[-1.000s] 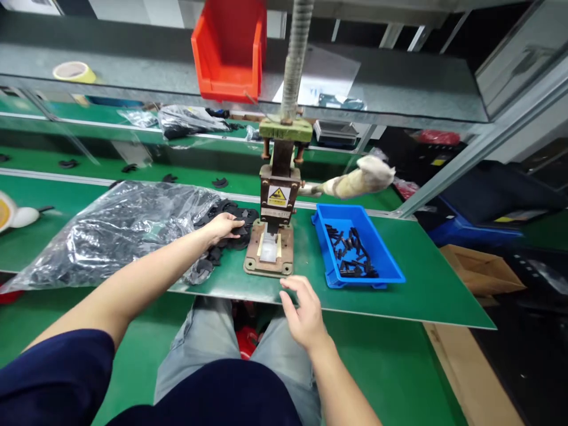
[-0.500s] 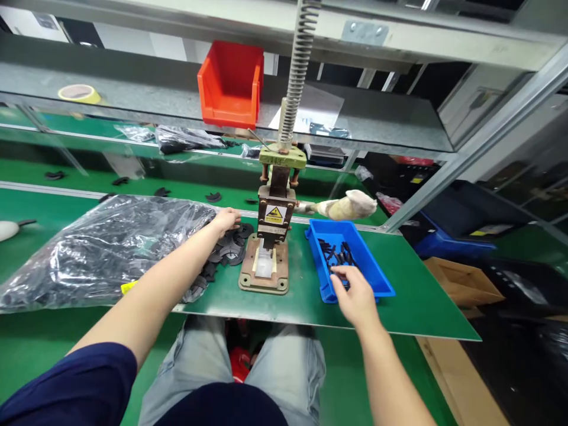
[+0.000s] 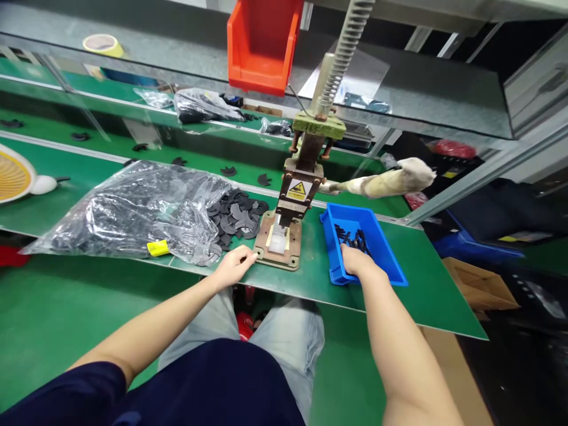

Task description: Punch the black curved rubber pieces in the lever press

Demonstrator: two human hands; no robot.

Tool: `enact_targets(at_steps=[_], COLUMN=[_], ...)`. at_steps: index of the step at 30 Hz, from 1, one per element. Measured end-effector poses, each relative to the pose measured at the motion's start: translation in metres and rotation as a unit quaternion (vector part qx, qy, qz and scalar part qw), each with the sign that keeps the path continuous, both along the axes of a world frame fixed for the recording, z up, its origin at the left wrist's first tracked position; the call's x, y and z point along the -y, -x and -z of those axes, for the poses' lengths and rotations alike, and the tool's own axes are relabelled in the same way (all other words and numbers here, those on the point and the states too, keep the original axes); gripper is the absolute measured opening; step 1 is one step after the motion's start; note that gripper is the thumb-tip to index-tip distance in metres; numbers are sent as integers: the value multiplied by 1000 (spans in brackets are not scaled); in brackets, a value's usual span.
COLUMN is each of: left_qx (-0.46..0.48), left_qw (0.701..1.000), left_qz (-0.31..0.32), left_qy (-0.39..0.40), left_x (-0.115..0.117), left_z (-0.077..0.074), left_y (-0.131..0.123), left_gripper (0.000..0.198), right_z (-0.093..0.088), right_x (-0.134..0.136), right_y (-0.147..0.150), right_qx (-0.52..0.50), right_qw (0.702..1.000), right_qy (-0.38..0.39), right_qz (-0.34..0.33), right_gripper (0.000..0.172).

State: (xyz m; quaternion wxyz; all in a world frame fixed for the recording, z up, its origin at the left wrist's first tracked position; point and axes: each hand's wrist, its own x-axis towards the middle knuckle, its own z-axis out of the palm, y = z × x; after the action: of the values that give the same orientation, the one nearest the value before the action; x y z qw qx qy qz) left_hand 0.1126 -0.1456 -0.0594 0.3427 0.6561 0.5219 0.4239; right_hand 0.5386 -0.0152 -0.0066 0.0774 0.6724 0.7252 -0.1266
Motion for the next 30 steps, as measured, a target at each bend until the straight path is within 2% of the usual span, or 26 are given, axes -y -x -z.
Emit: enact_targets(at_steps=[4, 7, 9, 12, 15, 17, 19, 21, 24, 26, 30], left_qx=[-15, 0, 11, 16, 28, 43, 53, 56, 50, 47, 58], left_qw=[1000, 1000, 1000, 1000, 1000, 998, 996, 994, 987, 983, 984], left_qz=[9, 6, 3, 2, -13, -37, -47, -13, 71, 104, 103], left_qy=[7, 8, 15, 25, -2, -29, -57, -92, -137, -142, -132], left_x=[-2, 0, 0, -1, -3, -2, 3, 11, 27, 35, 46], left_z=[2, 1, 1, 3, 3, 0, -9, -21, -41, -49, -54], left_y=[0, 2, 3, 6, 6, 4, -2, -11, -23, -28, -29], left_gripper=[44, 43, 43, 44, 38, 29, 24, 26, 30, 31, 28], right_z=[-8, -22, -33, -47, -51, -44, -32, -18, -2, 3, 11], right_x=[5, 13, 21, 38, 61, 79, 98, 118, 145, 158, 170], right_y=[1, -5, -9, -7, 15, 42, 78, 116, 164, 183, 197], right_qx=[-23, -60, -104, -198, -312, -389, -463, -527, -596, -626, -650], right_qw=[999, 994, 984, 948, 887, 845, 813, 790, 758, 744, 735], right_qy=[-7, -58, -108, -212, -308, -340, -333, -301, -255, -228, -192], right_qz=[32, 70, 94, 129, 142, 136, 116, 93, 67, 51, 17], right_gripper=[34, 21, 21, 35, 45, 45, 43, 40, 33, 28, 21])
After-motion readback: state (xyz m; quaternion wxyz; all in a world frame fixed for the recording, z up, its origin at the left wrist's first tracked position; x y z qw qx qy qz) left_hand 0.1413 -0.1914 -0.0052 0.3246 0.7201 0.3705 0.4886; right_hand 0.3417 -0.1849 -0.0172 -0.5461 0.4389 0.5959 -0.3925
